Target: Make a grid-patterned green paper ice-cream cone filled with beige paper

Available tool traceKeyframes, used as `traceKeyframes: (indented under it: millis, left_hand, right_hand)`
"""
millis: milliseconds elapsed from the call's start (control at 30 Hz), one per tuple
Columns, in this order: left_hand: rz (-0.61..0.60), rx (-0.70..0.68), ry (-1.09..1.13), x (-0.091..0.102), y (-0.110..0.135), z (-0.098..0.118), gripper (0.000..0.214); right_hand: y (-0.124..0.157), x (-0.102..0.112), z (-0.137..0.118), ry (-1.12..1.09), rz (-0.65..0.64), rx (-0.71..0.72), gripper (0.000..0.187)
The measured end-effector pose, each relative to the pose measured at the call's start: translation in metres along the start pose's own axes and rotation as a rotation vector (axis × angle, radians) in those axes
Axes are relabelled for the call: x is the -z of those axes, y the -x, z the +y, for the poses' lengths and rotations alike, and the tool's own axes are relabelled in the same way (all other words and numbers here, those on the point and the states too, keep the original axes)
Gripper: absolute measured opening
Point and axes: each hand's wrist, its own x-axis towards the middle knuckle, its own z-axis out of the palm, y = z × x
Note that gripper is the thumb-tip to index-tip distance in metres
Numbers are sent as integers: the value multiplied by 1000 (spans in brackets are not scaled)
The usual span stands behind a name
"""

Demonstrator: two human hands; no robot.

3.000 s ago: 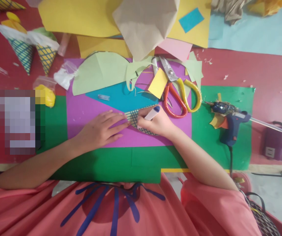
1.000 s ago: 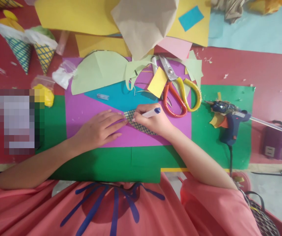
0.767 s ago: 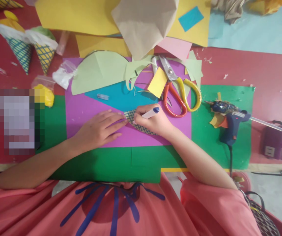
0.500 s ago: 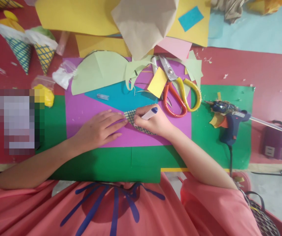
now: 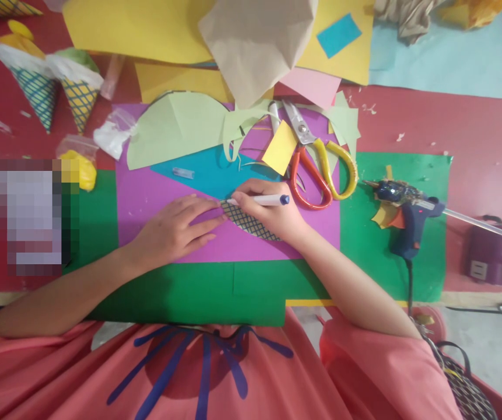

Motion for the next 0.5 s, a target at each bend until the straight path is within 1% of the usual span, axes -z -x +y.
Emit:
traceKeyframes:
  millis: [333,500]
  left_hand:
    - [1,25,6,-1,2,-1,34]
    - [13,10,5,-1,1,-1,35]
  right_hand:
    - [0,-1,1,85,-19,21,20]
    - [-1,-2,1,103,-17,25,18]
